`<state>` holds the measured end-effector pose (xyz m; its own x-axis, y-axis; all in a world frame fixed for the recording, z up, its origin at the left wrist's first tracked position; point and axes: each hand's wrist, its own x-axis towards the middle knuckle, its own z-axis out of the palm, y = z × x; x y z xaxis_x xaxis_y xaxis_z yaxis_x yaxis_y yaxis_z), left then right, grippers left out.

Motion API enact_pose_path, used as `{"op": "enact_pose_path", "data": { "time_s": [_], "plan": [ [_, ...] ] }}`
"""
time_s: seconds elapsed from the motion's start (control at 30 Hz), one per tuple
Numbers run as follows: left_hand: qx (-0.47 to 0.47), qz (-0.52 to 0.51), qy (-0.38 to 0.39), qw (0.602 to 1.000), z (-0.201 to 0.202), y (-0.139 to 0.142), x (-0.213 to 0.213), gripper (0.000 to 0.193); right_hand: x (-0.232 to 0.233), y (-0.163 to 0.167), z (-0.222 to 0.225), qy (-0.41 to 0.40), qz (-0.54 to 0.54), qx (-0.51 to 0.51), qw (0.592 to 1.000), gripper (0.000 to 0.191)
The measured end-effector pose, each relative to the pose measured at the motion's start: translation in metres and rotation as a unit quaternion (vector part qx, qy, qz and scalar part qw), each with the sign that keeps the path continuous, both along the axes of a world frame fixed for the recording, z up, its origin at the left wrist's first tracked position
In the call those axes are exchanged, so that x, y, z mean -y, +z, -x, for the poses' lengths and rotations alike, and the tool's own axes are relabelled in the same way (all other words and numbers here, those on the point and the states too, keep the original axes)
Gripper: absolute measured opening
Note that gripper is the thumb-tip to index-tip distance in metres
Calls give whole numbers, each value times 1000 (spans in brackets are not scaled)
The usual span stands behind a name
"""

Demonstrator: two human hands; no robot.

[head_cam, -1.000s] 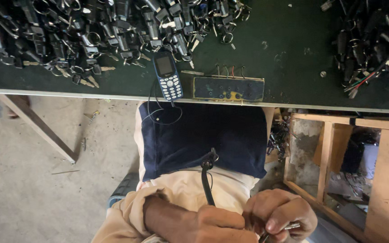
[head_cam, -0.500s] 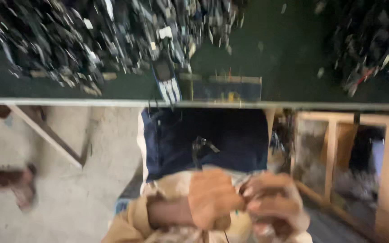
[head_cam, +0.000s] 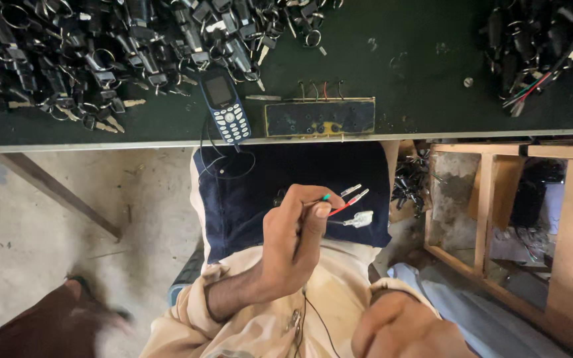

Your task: The person sits at a workbench covered with charger plugs and twists the exposed ends of red, green and black wires together, then attaches the wired connector to a plug body. They handle a mobile phone on the bench and work the wired plug assembly in their hands.

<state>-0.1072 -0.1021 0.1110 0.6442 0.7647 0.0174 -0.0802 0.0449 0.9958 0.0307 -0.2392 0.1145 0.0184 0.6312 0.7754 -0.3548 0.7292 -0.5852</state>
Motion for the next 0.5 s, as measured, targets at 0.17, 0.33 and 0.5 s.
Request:
{"op": "enact_pose_path", "data": {
  "time_s": [0.17,0.33,0.5],
  "plan": [
    [-5,-48,5,999,-1,4,-8,16,-21,-13,-20,143,-139,23,980,37],
    [3,-22,-2,1000,-2,2,-11,15,-36,2,-25,208,-108,64,970,38],
    [-20,53,10,998,-1,-12,-5,20,-42,4,-10,223,-80,-2,971,38]
  ]
}}
